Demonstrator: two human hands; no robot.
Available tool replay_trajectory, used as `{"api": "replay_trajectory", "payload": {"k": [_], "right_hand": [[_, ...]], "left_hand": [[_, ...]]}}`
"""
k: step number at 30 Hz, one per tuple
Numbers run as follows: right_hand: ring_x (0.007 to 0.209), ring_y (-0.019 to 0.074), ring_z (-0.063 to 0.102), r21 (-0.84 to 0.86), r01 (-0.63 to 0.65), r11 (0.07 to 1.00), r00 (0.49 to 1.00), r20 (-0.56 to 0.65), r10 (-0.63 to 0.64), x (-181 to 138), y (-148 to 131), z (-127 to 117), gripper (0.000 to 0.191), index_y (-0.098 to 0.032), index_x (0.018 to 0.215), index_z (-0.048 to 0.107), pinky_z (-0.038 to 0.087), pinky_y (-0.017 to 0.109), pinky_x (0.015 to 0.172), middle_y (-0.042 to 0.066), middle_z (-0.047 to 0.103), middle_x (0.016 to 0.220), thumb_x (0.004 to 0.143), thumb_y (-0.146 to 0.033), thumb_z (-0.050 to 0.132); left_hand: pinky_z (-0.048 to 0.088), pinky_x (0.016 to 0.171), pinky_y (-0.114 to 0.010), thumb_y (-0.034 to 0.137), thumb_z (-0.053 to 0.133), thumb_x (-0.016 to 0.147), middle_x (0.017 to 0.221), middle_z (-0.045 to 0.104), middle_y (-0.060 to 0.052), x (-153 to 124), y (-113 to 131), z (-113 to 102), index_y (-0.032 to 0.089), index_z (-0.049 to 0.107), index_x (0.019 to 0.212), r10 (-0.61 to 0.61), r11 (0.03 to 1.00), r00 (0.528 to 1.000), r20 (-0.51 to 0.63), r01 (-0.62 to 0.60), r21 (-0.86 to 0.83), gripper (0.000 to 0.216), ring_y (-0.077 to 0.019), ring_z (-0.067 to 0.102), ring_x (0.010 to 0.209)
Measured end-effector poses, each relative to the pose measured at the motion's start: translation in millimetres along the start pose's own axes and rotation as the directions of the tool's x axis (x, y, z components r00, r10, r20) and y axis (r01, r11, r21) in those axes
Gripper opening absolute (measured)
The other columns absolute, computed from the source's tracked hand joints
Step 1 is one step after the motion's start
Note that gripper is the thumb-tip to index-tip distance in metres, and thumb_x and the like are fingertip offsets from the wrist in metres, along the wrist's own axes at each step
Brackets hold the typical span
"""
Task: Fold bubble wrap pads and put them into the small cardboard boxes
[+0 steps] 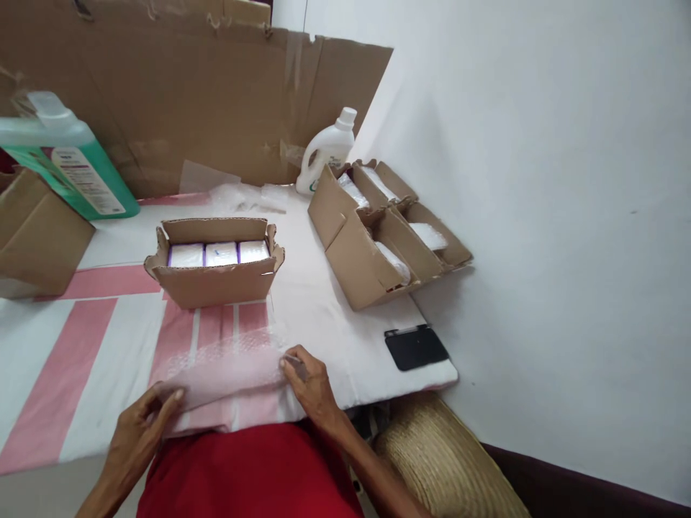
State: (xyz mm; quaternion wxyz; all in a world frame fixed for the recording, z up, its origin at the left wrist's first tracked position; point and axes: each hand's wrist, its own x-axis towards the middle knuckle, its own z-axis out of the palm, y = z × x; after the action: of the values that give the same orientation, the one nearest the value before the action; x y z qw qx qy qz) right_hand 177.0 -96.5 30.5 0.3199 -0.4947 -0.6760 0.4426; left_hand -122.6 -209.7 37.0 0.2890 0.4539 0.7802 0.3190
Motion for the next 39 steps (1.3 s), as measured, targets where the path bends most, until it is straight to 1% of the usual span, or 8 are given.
{"api": "replay_trajectory", "payload": {"k": [5, 10, 14, 17, 23, 27, 31, 39], "right_hand": [[0.064, 0.0124, 0.051, 0.112, -0.043, 0.993, 0.991, -0.124, 0.057, 28, 6, 27, 0.028, -0.020, 0.089, 0.060, 0.040, 0.022, 0.061, -0.003, 0.056, 0.071, 0.097, -0.045, 0.055], [0.062, 0.0121, 0.048, 0.054, -0.006, 0.999, 0.987, -0.158, 0.015, 41, 9, 34, 0.031, -0.020, 0.085, 0.062, 0.039, 0.023, 0.061, -0.003, 0.055, 0.070, 0.098, -0.047, 0.052], [0.061, 0.0130, 0.045, 0.046, -0.072, 0.996, 0.995, -0.065, 0.075, 49, -3, 19, 0.036, -0.020, 0.108, 0.067, 0.039, 0.024, 0.061, -0.005, 0.052, 0.068, 0.091, -0.051, 0.063], [0.069, 0.0144, 0.048, 0.033, -0.134, 0.990, 0.988, 0.082, 0.131, 49, -6, 1, 0.066, -0.020, 0.130, 0.059, 0.041, 0.025, 0.066, -0.004, 0.056, 0.079, 0.076, -0.052, 0.080], [0.081, 0.0172, 0.050, 0.020, -0.104, 0.994, 0.971, 0.217, 0.098, 34, 10, -17, 0.036, -0.019, 0.090, 0.066, 0.042, 0.028, 0.073, 0.000, 0.056, 0.085, 0.082, -0.053, 0.075], [0.081, 0.0180, 0.049, 0.075, -0.052, 0.996, 0.975, 0.219, 0.034, 34, 11, -13, 0.042, -0.020, 0.065, 0.055, 0.042, 0.029, 0.075, -0.001, 0.051, 0.073, 0.090, -0.052, 0.067], [0.070, 0.0154, 0.044, 0.061, -0.064, 0.996, 0.982, 0.180, 0.052, 36, 12, -15, 0.044, -0.021, 0.063, 0.047, 0.038, 0.028, 0.065, -0.004, 0.043, 0.070, 0.092, -0.049, 0.065], [0.088, 0.0223, 0.054, -0.357, 0.049, 0.933, 0.980, 0.197, 0.024, 20, 21, -23, 0.023, -0.021, 0.073, 0.052, 0.047, 0.036, 0.080, 0.002, 0.059, 0.087, 0.086, -0.016, 0.070]], "left_hand": [[0.049, 0.055, -0.025, 0.067, 0.055, 0.082, 0.064, 0.067, 0.002, 13, 13, 16, 0.022, 0.070, 0.079, 0.013, 0.998, 0.995, -0.097, -0.008, 0.059, 0.047, -0.0159, 0.061, 0.056], [0.044, 0.056, -0.026, 0.059, 0.051, 0.088, 0.060, 0.059, 0.004, 7, 16, 24, 0.024, 0.061, 0.073, 0.050, 0.987, 0.984, -0.172, -0.022, 0.158, 0.039, -0.0147, 0.055, 0.055], [0.043, 0.057, -0.027, 0.056, 0.049, 0.090, 0.061, 0.059, 0.004, 7, 16, 26, 0.024, 0.059, 0.074, 0.063, 0.984, 0.979, -0.196, -0.027, 0.179, 0.037, -0.0151, 0.054, 0.055], [0.042, 0.057, -0.027, 0.054, 0.048, 0.091, 0.059, 0.055, 0.004, 9, 14, 28, 0.024, 0.056, 0.071, 0.087, 0.980, 0.975, -0.206, -0.047, 0.192, 0.037, -0.0149, 0.052, 0.054], [0.043, 0.059, -0.027, 0.055, 0.049, 0.091, 0.066, 0.059, 0.003, 10, 9, 30, 0.023, 0.060, 0.079, 0.076, 0.983, 0.977, -0.197, -0.040, 0.182, 0.036, -0.0148, 0.055, 0.057], [0.042, 0.057, -0.027, 0.057, 0.049, 0.091, 0.061, 0.055, 0.005, 10, 11, 27, 0.024, 0.057, 0.076, 0.031, 0.983, 0.984, -0.174, 0.002, 0.183, 0.037, -0.0143, 0.053, 0.055], [0.042, 0.056, -0.027, 0.056, 0.049, 0.092, 0.058, 0.053, 0.005, 8, 12, 28, 0.024, 0.056, 0.075, 0.052, 0.981, 0.978, -0.200, -0.013, 0.194, 0.037, -0.0142, 0.051, 0.053], [0.050, 0.066, -0.031, 0.058, 0.049, 0.094, 0.084, 0.069, -0.002, 10, 0, 41, 0.021, 0.064, 0.094, 0.127, 0.945, 0.968, -0.217, -0.052, 0.323, 0.039, -0.0196, 0.066, 0.072]]}}
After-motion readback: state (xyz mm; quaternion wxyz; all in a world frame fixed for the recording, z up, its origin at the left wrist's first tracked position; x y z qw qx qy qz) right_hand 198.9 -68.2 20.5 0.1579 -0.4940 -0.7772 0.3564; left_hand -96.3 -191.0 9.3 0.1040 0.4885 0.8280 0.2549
